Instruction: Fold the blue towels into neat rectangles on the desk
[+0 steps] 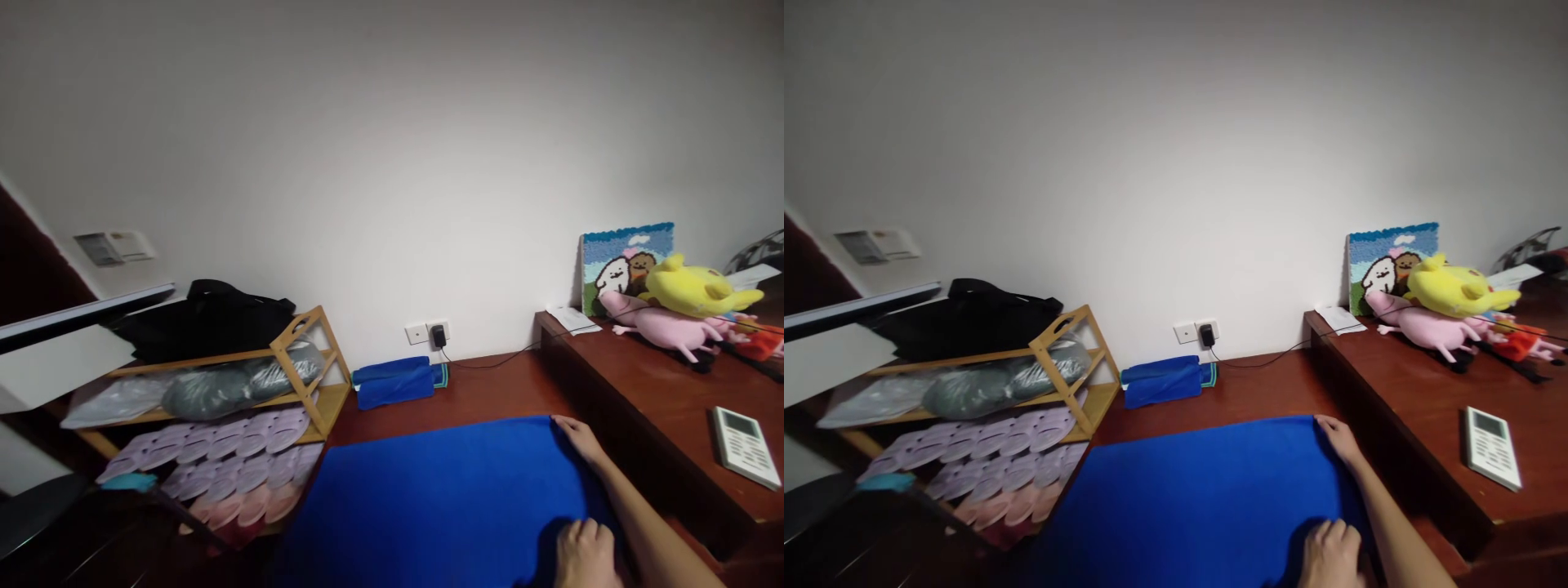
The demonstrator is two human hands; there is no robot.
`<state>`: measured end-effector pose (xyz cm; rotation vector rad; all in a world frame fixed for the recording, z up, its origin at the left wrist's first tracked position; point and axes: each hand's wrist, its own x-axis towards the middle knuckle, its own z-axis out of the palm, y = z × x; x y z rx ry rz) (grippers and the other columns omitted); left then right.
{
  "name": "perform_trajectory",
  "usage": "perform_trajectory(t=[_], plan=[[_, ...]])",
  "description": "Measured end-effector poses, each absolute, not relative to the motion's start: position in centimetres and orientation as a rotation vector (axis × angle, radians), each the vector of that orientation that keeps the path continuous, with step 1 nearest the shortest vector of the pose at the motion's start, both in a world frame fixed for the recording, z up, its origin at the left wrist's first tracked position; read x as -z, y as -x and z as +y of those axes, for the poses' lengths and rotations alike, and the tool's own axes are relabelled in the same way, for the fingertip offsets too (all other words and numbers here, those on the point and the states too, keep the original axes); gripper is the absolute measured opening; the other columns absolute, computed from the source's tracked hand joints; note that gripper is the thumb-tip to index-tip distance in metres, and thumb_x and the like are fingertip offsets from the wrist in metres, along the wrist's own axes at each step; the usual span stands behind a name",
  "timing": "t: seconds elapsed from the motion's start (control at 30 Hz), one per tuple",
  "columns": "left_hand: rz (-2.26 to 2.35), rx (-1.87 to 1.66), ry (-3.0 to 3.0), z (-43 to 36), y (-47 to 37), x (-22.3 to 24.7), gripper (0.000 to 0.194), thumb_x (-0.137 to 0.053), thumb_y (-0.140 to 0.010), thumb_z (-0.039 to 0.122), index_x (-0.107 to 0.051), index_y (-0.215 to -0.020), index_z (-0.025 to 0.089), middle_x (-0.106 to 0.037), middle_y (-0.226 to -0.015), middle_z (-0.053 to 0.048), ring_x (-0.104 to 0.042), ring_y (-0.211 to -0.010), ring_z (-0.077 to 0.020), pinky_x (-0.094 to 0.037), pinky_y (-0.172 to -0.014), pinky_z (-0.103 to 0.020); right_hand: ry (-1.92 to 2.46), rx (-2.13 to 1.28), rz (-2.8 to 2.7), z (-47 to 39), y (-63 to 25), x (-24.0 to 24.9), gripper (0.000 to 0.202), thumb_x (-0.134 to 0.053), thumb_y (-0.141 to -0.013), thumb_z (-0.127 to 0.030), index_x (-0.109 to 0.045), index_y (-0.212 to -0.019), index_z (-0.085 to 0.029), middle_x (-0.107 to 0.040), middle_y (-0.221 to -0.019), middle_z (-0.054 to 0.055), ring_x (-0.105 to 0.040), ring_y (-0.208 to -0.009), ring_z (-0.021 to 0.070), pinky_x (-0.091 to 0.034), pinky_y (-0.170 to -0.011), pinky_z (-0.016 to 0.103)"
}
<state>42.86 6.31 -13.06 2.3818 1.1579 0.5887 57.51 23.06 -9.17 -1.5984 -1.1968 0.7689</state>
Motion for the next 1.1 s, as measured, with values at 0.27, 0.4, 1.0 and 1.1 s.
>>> perform_trajectory(t=[0.27, 0.4, 1.0, 1.1], plan=[[1.529, -0.873, -1.820, 4.5, -28.1, 2.8, 0.016, -0.065, -0.075, 0.012, -0.059, -0.078, 0.026, -0.070, -0.079, -0.001, -0.066, -0.078, -0.0206, -0.048, -0.074, -0.031, 1.439, -0.930, -1.139, 24.5, -49.8, 1.4, 0.040, -0.078, -0.067, -0.051, -0.079, -0.089, -0.018, -0.073, -0.068, 0.004, -0.070, -0.066, 0.0199, -0.059, -0.066, 0.033], [1.510, -1.062, -1.617, 2.8, -18.6, 1.2, 0.015, -0.068, -0.073, 0.015, -0.058, -0.078, 0.026, -0.062, -0.066, 0.004, -0.061, -0.067, -0.0156, -0.045, -0.064, -0.025, 1.297, -1.103, -1.276, 25.8, -41.0, -2.1, 0.043, -0.079, -0.069, -0.054, -0.078, -0.089, -0.017, -0.066, -0.060, 0.000, -0.063, -0.058, 0.0155, -0.057, -0.063, 0.031], [1.915, -1.289, -1.026, -4.3, 12.0, 8.4, 0.032, -0.063, -0.076, 0.059, -0.056, -0.074, 0.028, -0.063, -0.052, 0.005, -0.066, -0.050, -0.0191, -0.047, -0.048, -0.027, 1.202, -0.960, -2.235, 26.1, -0.5, 0.5, 0.014, -0.069, -0.072, -0.019, -0.080, -0.079, -0.025, -0.082, -0.092, 0.004, -0.074, -0.105, 0.0260, -0.051, -0.099, 0.033], [2.095, -1.216, -1.215, -4.2, 13.1, 9.9, 0.012, -0.059, -0.082, 0.040, -0.060, -0.078, 0.029, -0.068, -0.061, 0.006, -0.070, -0.059, -0.0189, -0.051, -0.060, -0.027, 1.230, -0.850, -2.320, 26.2, 1.0, 2.7, 0.020, -0.067, -0.075, -0.018, -0.081, -0.087, -0.025, -0.081, -0.103, 0.005, -0.070, -0.115, 0.0253, -0.049, -0.105, 0.033]])
